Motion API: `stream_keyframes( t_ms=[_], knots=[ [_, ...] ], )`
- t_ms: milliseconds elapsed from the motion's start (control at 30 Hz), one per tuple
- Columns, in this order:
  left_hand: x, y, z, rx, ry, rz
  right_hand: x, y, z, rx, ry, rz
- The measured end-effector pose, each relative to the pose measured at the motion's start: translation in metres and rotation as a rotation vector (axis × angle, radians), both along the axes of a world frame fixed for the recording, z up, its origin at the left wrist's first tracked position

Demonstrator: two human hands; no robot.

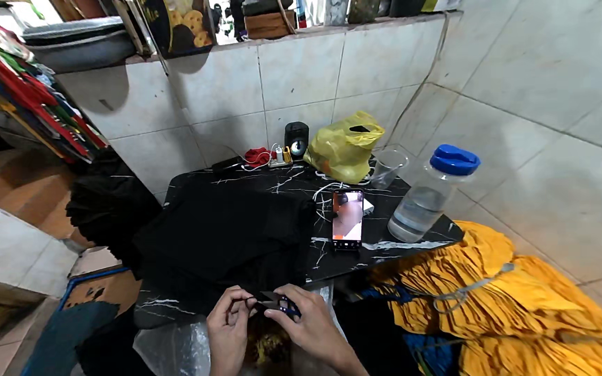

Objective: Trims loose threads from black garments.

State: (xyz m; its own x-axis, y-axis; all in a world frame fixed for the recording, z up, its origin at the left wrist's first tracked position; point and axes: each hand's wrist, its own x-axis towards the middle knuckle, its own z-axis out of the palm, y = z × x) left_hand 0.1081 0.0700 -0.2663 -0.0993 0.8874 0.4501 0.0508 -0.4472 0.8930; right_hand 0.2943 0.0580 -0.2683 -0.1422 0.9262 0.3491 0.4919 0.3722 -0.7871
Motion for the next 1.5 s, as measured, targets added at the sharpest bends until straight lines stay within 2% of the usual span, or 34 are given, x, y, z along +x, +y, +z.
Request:
stream_keyframes(
  t_ms=[367, 467, 567, 700, 767, 833, 900, 967, 1067, 1167, 1333, 1433, 1500],
  knots=[
    [-0.001, -0.006, -0.002, 0.022, 0.019, -0.012, -0.018, 0.005, 0.001, 0.143, -0.119, 0.045],
    [0.002, -0.009, 0.003, -0.026, -0.044, -0.007, -0.025, 0.004, 0.003, 0.163, -0.069, -0.084],
    [0.006, -0.012, 0.006, -0.077, -0.062, 0.017, -0.036, 0.005, 0.005, 0.09, 0.054, -0.204],
    [0.007, -0.012, 0.009, -0.124, -0.031, 0.016, -0.045, 0.008, 0.005, -0.04, 0.11, -0.144],
    [-0.007, -0.011, 0.008, -0.14, 0.083, -0.076, -0.043, 0.009, 0.007, -0.133, 0.202, -0.103],
    [-0.03, -0.009, 0.003, -0.126, 0.386, -0.24, -0.037, 0.012, 0.003, -0.223, 0.333, -0.047],
    [-0.042, -0.007, 0.005, -0.118, 0.549, -0.336, -0.031, 0.015, -0.003, -0.304, 0.47, 0.014],
    [-0.039, -0.004, 0.005, -0.104, 0.492, -0.279, -0.027, 0.015, -0.004, -0.392, 0.633, 0.057],
    [-0.02, -0.002, 0.004, -0.127, 0.274, -0.13, -0.026, 0.011, -0.006, -0.517, 0.831, 0.072],
    [-0.003, 0.0, -0.004, -0.054, 0.25, 0.012, -0.025, 0.01, -0.006, -0.573, 0.923, 0.094],
    [0.008, -0.004, -0.011, 0.129, 0.353, 0.174, -0.022, 0.01, -0.006, -0.562, 0.889, 0.064],
    [0.009, -0.005, -0.009, 0.155, 0.455, 0.24, -0.025, 0.011, -0.009, -0.44, 0.795, 0.045],
    [0.009, -0.004, -0.009, 0.127, 0.445, 0.225, -0.026, 0.012, -0.009, -0.343, 0.705, 0.05]
  ],
)
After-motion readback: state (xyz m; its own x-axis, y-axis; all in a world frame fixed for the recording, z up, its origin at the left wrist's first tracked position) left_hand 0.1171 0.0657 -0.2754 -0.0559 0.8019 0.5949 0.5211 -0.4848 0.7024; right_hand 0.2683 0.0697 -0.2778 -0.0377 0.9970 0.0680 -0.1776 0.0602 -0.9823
